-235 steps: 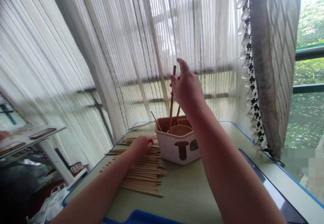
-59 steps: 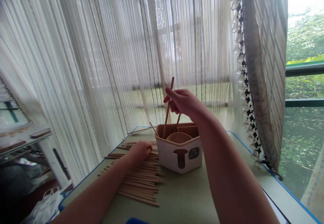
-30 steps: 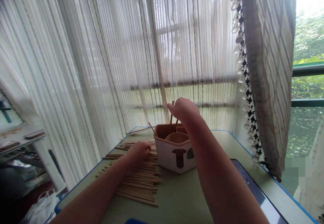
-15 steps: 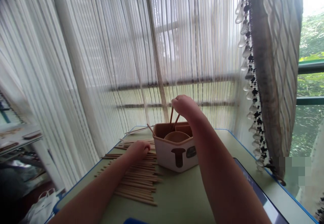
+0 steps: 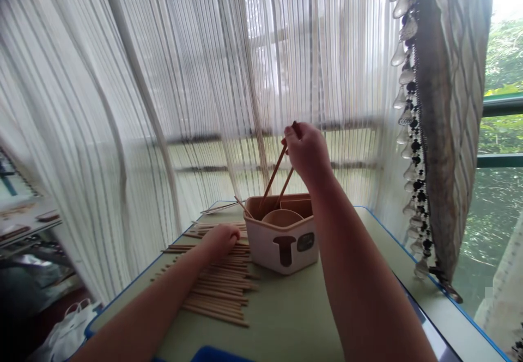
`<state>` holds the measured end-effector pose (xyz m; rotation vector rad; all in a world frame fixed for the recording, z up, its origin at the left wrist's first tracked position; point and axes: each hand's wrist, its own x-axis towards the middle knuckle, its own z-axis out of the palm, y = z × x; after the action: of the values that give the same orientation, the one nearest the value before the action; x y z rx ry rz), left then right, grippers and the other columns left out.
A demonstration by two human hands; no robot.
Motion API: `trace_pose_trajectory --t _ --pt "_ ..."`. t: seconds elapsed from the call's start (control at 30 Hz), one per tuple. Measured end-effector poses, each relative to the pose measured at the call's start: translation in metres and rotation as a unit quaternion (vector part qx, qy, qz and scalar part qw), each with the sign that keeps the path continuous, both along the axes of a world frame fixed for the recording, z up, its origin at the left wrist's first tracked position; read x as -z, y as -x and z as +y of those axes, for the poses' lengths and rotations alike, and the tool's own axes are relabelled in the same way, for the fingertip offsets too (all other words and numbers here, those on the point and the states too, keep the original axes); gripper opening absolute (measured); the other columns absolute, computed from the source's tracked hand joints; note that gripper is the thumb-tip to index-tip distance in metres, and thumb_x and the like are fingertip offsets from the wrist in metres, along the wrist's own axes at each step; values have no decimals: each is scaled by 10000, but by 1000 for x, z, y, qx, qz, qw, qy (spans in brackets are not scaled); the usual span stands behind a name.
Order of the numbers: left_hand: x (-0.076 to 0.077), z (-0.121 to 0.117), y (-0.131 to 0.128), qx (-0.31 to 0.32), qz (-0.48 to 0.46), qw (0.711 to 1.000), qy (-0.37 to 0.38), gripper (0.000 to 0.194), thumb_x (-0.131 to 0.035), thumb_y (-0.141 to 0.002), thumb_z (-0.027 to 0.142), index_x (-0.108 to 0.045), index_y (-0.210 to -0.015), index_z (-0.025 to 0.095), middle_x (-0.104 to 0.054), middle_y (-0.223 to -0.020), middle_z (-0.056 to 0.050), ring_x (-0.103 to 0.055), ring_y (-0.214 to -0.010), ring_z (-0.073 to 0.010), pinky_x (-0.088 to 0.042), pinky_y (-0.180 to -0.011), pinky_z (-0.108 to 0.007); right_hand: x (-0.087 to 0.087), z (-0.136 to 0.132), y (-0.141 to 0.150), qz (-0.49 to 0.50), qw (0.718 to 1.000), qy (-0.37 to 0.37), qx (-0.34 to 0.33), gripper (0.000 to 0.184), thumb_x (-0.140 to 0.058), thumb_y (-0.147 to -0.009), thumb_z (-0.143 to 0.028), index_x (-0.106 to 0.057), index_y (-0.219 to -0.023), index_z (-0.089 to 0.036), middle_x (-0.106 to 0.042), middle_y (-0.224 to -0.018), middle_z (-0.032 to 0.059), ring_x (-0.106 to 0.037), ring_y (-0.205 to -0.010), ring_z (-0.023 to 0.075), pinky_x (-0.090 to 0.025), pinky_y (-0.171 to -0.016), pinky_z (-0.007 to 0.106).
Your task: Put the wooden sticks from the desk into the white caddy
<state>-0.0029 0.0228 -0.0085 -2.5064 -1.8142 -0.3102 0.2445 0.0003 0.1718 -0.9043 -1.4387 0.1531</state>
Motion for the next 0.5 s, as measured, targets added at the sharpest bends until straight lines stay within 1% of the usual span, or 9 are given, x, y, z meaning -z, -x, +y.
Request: trace_pose_trajectory --t 0.07,0.1,0.17,0.23,0.3,0.33,0.5 --pt "0 -1 -2 -1 1 1000 2 274 -395 -755 217 -665 -798 196 -680 -872 -55 -589 -849 -186 -414 -790 -280 -4 -3 -16 62 997 -36 20 244 -441 -841 -346 -591 -841 -153 -629 -751 56 -529 -519 80 -396 -423 195" --pt "0 -2 -2 -2 1 1000 3 276 -393 -755 215 -665 -798 195 -680 -871 -55 -590 -850 -187 -414 -791 -279 -6 -5 -24 86 995 -39 26 245 -435 -840 -342 -591 -852 -153 -628 -749 56 -525 -510 81 -392 -415 197" --pt "-1 -4 -3 -2 4 1000 3 277 -392 -751 207 -665 -797 195 -679 -871 -55 -591 -853 -187 -413 -791 -278 -8 -9 -37 116 993 -19 20 232 -444 -824 -316 -599 -859 -147 -632 -741 60 -522 -498 84 -382 -399 201" --pt "-1 -6 -3 2 7 1000 -2 280 -388 -750 205 -665 -790 195 -679 -867 -55 -591 -845 -189 -413 -782 -280 -10 -16 -44 125 992 27 -10 205 -465 -801 -273 -609 -844 -133 -640 -742 74 -527 -501 89 -375 -396 204" --pt "0 -9 -3 6 8 1000 -8 281 -386 -752 209 -664 -786 193 -678 -861 -57 -591 -835 -190 -414 -772 -281 -13 -25 -44 131 989 55 -39 189 -476 -791 -252 -611 -840 -129 -646 -762 87 -531 -508 89 -380 -404 208" --pt "0 -10 -3 8 8 1000 -9 280 -386 -753 209 -664 -785 192 -678 -857 -58 -591 -832 -190 -414 -769 -281 -14 -29 -43 136 988 54 -49 190 -473 -796 -256 -607 -852 -134 -647 -776 89 -534 -516 90 -389 -414 213" --pt "0 -16 -4 4 -3 1000 -6 277 -389 -756 205 -664 -780 188 -678 -845 -59 -594 -830 -185 -414 -781 -281 -17 -41 -26 145 988 -21 -55 259 -407 -846 -314 -549 -1035 -208 -636 -791 52 -552 -549 99 -430 -475 241"
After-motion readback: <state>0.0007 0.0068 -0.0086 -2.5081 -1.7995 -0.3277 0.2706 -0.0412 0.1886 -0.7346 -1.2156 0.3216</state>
